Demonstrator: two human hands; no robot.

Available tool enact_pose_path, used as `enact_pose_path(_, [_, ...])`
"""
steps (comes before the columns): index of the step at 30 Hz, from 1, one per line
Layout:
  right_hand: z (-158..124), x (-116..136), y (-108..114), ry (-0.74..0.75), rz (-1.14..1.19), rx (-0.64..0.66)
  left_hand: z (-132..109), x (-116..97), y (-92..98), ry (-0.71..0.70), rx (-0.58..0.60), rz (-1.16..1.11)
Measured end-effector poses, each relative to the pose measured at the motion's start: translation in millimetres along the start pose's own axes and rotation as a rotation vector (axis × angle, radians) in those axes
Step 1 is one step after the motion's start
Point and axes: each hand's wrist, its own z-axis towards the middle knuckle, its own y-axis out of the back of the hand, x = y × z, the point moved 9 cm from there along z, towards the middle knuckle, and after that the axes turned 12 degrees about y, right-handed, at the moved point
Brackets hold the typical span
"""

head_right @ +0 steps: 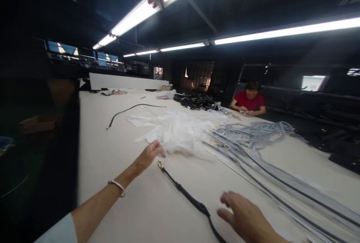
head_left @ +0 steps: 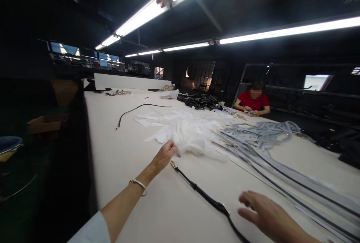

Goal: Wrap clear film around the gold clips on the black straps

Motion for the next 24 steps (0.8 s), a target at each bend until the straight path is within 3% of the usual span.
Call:
enact_pose_path(4, [78.0,102.4,-24.6,0.196,0.058,-0.005,-34.3,-12.2,37.5,0.078,0.05,-0.236])
enact_pose_path(7, [108.4,132.2,-44.8,0.231,0.002,-0.039,-68.7,-2.7,68.0,0.175,0.072,-0.389])
enact_pose_path(11, [121.8,121.4,-48.8,0.207,0.024,-0.084,-125.7,38.3,108.4,0.28,0.099,-0.867])
enact_pose_path(14, [117.8,106.1,-44.0,0.202,0.055,-0.076,-170.0,85.8,141.6,0.296,-0.043,-1.091])
enact_pose_path(17, [103.9,87.4,-53.8,0.14,0.249,-0.015,-211.8,123.7,160.3,0.284,-0.174,-1.193])
enact_pose_path(20, [84.7,72.8,-77.6,0.089,0.504,0.066,-247.8,128.7,174.3,0.169,-0.283,-1.199])
enact_pose_path(24, [68.6,68.5,-89.2,0.039,0.596,0.095,-285.6,105.3,182.4,0.113,-0.402,-1.12])
